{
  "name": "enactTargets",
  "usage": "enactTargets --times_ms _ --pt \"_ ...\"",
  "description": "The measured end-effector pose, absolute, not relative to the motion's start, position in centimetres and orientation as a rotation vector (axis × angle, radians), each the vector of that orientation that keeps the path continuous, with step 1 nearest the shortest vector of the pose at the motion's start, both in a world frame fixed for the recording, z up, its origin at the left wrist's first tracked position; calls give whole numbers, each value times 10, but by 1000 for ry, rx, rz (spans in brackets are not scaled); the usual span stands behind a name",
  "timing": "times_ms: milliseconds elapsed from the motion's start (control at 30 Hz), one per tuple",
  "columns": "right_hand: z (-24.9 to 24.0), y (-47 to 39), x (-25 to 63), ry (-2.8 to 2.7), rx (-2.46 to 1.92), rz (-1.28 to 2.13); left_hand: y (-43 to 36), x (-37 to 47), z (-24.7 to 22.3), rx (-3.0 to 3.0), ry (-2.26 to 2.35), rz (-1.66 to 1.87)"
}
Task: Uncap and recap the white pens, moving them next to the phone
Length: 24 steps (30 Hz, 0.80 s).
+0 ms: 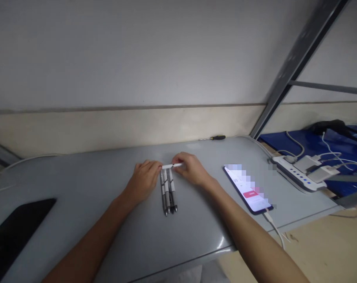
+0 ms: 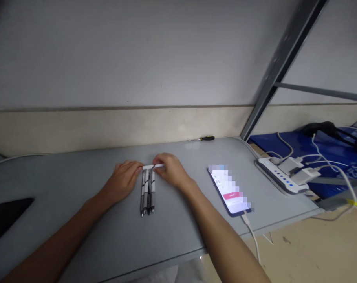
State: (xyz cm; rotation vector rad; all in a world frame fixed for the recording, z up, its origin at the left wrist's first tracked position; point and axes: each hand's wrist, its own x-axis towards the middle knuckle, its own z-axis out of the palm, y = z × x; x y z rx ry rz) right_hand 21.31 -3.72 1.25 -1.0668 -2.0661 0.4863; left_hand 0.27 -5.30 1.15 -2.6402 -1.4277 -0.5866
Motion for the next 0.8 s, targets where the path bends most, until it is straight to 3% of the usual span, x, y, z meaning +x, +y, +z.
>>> enactTargets --times_ms 267,567,800 --pt "17 -42 210 -2186 -1034 504 -52 3 12 -2635 -1380 -581" --pt "11 -37 211 -2158 -1088 273 -51 2 12 -2662 -1413 -637" --pt "9 -30 219 -1937 -1202 222 -47 -4 11 -2640 -1465 -840"
